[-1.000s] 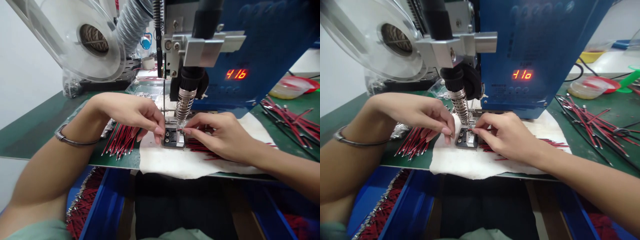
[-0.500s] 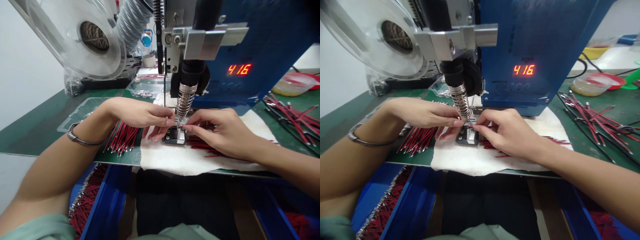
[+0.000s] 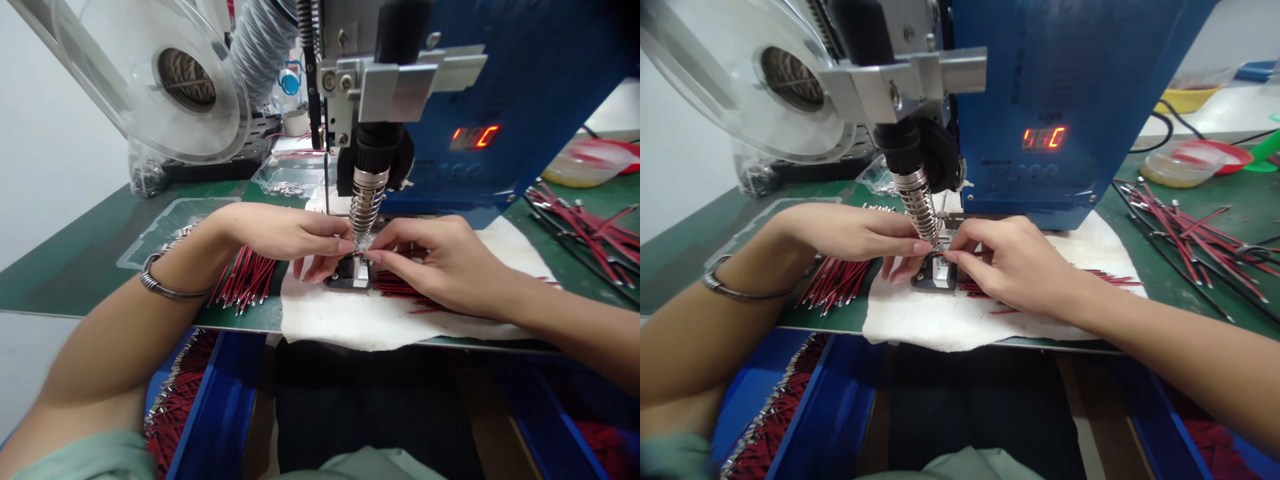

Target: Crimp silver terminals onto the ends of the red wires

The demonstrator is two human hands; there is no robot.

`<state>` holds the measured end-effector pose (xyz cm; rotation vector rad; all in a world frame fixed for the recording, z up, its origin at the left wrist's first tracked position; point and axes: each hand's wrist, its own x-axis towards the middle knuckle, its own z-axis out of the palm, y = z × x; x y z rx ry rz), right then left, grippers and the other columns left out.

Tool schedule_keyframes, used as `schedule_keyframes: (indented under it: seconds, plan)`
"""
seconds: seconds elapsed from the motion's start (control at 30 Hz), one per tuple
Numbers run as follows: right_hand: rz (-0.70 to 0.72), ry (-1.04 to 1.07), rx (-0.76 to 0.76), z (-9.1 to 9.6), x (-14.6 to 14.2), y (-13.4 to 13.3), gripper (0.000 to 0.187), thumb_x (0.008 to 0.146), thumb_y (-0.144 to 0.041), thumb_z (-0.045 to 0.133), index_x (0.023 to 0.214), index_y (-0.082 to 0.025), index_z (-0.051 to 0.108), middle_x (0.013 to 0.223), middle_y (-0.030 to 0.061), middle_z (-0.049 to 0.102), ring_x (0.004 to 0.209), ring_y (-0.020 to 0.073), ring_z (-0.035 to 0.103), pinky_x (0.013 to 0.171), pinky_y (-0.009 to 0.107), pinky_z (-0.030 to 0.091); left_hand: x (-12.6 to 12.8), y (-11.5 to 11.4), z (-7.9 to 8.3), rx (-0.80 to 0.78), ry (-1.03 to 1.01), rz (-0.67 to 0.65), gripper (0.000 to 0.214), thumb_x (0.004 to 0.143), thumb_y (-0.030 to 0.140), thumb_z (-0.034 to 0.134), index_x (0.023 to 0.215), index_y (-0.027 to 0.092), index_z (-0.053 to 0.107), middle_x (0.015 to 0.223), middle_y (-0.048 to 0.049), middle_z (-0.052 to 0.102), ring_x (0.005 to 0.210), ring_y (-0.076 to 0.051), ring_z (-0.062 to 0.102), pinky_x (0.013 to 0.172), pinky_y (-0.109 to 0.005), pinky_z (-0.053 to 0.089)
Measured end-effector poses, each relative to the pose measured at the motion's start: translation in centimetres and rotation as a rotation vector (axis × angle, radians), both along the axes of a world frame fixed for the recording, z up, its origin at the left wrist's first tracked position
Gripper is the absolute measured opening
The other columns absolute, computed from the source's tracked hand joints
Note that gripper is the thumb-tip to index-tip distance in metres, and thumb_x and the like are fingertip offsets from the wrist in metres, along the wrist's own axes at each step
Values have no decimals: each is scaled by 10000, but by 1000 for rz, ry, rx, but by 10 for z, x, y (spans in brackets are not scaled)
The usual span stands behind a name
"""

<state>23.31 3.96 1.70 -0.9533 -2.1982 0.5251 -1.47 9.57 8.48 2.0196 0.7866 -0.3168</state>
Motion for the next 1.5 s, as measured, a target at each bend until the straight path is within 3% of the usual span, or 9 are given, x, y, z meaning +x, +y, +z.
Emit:
schedule_keyframes:
  seconds: [0.33,0.77,1.17,1.5]
  plan:
    - [-5,8,2,-1,1,0,170,1009,-344,692,883,-243,745,726,-9,779,579,177,644,630,329,467,1,0,-2,103,-10,-30,331,1116,482,535,990,193,637,868,-55,752,824,-191,679,825,-284,553]
    - [-2,4,13,0,0,0,165,1001,-322,686,864,-252,749,755,5,789,592,189,654,620,343,477,1,2,-2,22,-4,-9,322,1095,452,611,909,191,639,906,-72,800,866,-212,729,826,-288,565]
    - [-6,2,5,0,0,-1,156,1002,-302,693,866,-249,747,719,-8,764,579,183,647,666,345,503,-4,4,-2,-35,-33,-21,381,1154,457,501,944,194,680,920,-69,784,872,-207,720,845,-272,571]
    - [-1,-8,-13,1,0,-1,179,1028,-341,688,888,-252,754,727,-4,763,587,186,652,641,340,487,-3,2,-1,-10,-2,16,402,1121,515,552,935,189,697,892,-72,785,865,-209,721,831,-270,580]
